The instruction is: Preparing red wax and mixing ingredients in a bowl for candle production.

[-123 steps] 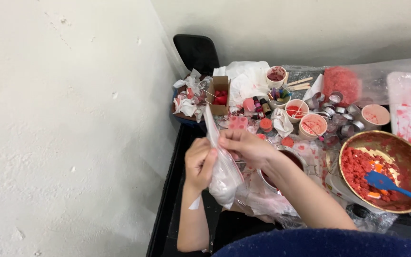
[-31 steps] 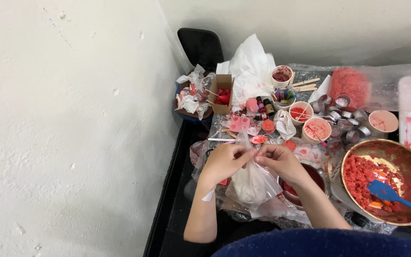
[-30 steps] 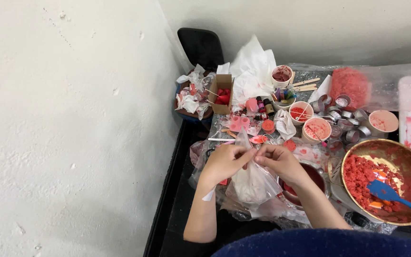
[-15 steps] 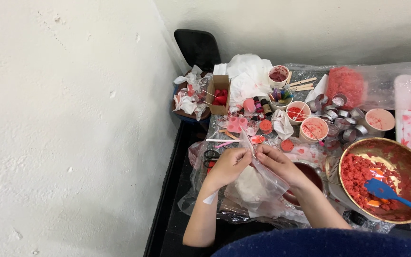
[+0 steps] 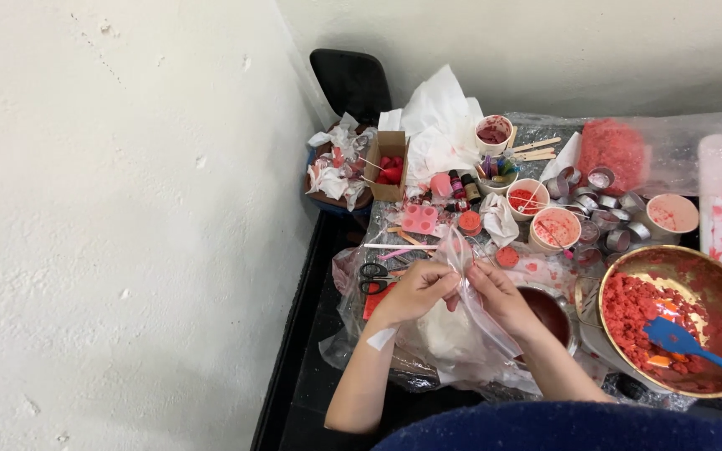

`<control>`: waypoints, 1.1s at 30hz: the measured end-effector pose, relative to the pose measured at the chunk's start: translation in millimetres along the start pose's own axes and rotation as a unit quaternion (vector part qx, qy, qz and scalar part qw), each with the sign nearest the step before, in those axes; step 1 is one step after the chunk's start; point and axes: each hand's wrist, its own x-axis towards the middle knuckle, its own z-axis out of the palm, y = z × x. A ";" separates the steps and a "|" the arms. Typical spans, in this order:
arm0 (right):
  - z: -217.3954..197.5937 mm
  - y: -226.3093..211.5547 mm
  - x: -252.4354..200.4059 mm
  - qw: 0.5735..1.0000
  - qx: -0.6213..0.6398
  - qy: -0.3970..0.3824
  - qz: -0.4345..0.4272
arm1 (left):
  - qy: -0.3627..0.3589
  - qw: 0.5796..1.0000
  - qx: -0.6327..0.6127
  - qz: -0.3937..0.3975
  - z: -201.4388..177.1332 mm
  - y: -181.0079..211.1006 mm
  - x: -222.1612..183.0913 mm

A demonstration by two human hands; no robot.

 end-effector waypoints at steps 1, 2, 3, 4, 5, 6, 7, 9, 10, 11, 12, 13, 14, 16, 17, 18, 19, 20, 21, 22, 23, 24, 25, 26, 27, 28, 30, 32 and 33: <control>-10.0 13.3 0.2 1.000 0.001 0.000 0.000 | 0.000 1.000 0.000 -0.001 -0.4 -14.3 -0.8; -19.6 26.9 -1.1 0.991 0.127 0.030 -0.018 | 0.050 0.997 -0.064 -0.009 -0.1 -28.8 -2.5; -28.9 40.5 -2.5 0.965 0.251 0.059 -0.036 | 0.100 0.987 -0.127 -0.016 0.3 -43.2 -4.3; -30.3 35.4 2.5 0.966 0.250 0.057 -0.038 | 0.100 0.987 -0.126 -0.013 -0.7 -45.5 -2.2; -31.9 30.2 7.2 0.968 0.234 0.093 -0.015 | 0.132 0.973 -0.189 -0.032 -1.6 -47.8 0.1; -31.0 28.1 8.4 0.966 0.222 0.131 0.009 | 0.162 0.953 -0.251 -0.056 -1.2 -50.6 -1.6; -29.3 7.2 7.1 0.966 0.223 0.132 0.008 | 0.160 0.953 -0.250 -0.058 -9.3 -34.8 -6.6; -28.6 -38.1 5.1 0.957 -0.114 0.245 0.102 | 0.128 0.979 -0.153 -0.045 -23.7 -3.8 -14.0; -23.3 -58.0 -1.7 0.957 -0.115 0.245 0.102 | 0.128 0.979 -0.153 -0.044 -29.3 22.1 -21.2; -17.9 -77.9 -8.6 0.932 -0.283 0.205 0.091 | 0.113 0.994 -0.003 0.011 -34.9 48.0 -28.5; -12.4 -98.0 -15.0 0.877 -0.445 0.161 0.078 | 0.095 0.982 0.148 0.066 -41.3 73.9 -35.5; 4.7 -116.3 -18.0 0.877 -0.445 0.162 0.078 | 0.095 0.982 0.147 0.066 -40.7 84.9 -39.0; 22.0 -133.5 -21.6 0.849 -0.509 0.141 0.006 | 0.107 0.966 0.229 0.062 -40.3 96.0 -43.2; 44.0 -157.8 -26.4 0.813 -0.566 0.118 -0.064 | 0.117 0.943 0.308 0.055 -39.4 112.1 -48.3; 49.1 -164.9 -27.9 0.797 -0.594 0.108 -0.028 | 0.126 0.942 0.307 -0.053 -39.0 117.4 -49.6; 53.7 -172.7 -28.5 0.778 -0.620 0.097 0.006 | 0.133 0.930 0.303 -0.157 -39.3 123.1 -49.5; 56.5 -174.2 -27.3 0.778 -0.620 0.098 0.006 | 0.132 0.931 0.304 -0.157 -54.1 102.6 -38.2; 59.4 -175.9 -25.8 0.773 -0.622 0.112 0.061 | 0.125 0.965 0.207 -0.097 -68.2 81.7 -27.7; 62.5 -177.6 -24.6 0.765 -0.621 0.127 0.116 | 0.116 0.987 0.107 -0.036 -82.1 60.8 -17.4; 58.2 -172.4 -22.5 0.765 -0.621 0.127 0.115 | 0.116 0.987 0.109 -0.036 -83.7 45.5 -2.9; 53.8 -167.3 -20.7 0.778 -0.611 0.120 0.084 | 0.142 0.941 0.291 -0.094 -85.1 30.4 11.6; 49.1 -162.9 -18.5 0.790 -0.600 0.112 0.052 | 0.163 0.859 0.461 -0.148 -86.4 15.0 26.8; 42.2 -158.2 -15.2 0.790 -0.601 0.111 0.051 | 0.164 0.859 0.462 -0.147 -91.0 -21.1 29.7; 35.6 -153.0 -13.0 0.792 -0.598 0.106 0.071 | 0.168 0.848 0.492 -0.106 -95.3 -57.3 32.6; 28.6 -148.0 -10.8 0.793 -0.594 0.101 0.090 | 0.171 0.834 0.521 -0.065 -99.4 -93.7 35.9; 23.6 -144.3 -10.0 0.793 -0.593 0.104 0.090 | 0.168 0.834 0.521 -0.063 -100.4 -97.1 36.4; 13.6 -136.5 -8.8 0.790 -0.606 0.083 0.032 | 0.162 0.818 0.549 -0.061 -100.9 -104.8 35.3; 7.9 -131.0 -8.7 0.796 -0.598 0.085 0.044 | 0.143 0.815 0.555 -0.084 -101.9 -106.9 34.6; 5.1 -129.0 -7.6 0.801 -0.590 0.087 0.055 | 0.125 0.811 0.561 -0.106 -103.3 -106.9 34.8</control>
